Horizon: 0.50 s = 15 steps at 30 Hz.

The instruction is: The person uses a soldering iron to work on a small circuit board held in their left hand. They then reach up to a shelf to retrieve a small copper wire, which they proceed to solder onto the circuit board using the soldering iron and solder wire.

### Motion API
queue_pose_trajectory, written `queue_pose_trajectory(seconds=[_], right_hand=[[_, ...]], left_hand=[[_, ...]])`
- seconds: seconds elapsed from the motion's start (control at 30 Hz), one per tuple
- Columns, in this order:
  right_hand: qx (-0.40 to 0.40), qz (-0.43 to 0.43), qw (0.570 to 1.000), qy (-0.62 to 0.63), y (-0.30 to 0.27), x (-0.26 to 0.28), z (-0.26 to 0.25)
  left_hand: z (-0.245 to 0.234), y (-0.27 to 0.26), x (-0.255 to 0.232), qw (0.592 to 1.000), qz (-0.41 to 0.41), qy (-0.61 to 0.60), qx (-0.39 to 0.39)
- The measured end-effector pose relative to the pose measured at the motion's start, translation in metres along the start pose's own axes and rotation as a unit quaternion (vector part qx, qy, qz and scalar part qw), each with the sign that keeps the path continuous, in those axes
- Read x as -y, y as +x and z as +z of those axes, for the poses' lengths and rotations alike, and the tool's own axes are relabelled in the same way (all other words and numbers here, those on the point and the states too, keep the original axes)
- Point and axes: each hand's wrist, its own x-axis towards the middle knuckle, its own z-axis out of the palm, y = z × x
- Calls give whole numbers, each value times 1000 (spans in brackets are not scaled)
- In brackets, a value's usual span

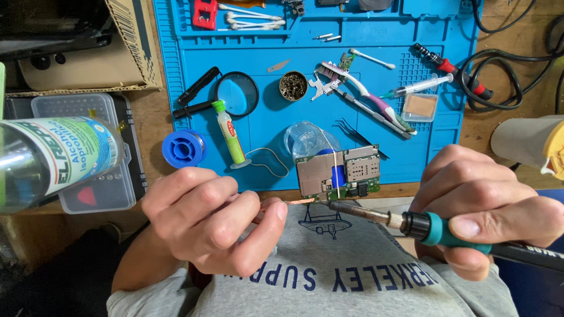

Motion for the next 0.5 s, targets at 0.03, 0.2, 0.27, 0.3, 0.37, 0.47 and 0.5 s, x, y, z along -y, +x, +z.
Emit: queue_pose_trajectory(seconds=[0.03,0.2,0.27,0.3,0.37,0.47,0.5], right_hand=[[1,0,1000,0,0,-1,-3],[70,3,997,-12,0,1,-13],[43,3,999,-6,0,2,-6],[17,4,1000,-1,1,3,-2],[26,-8,1000,2,2,1,-4],[57,-24,998,2,1,-3,-11],[79,-30,996,-1,0,-4,-15]], left_hand=[[1,0,0,1000,0,0,0],[-1,-1,-1,1000,-1,-6,-3],[-2,-1,-1,1000,-4,-7,5],[-3,-2,-2,1000,-6,-7,13],[-2,-2,-2,1000,-8,-6,8],[-3,-2,-2,1000,-11,-7,8],[-4,-1,-2,1000,-14,-10,14]])
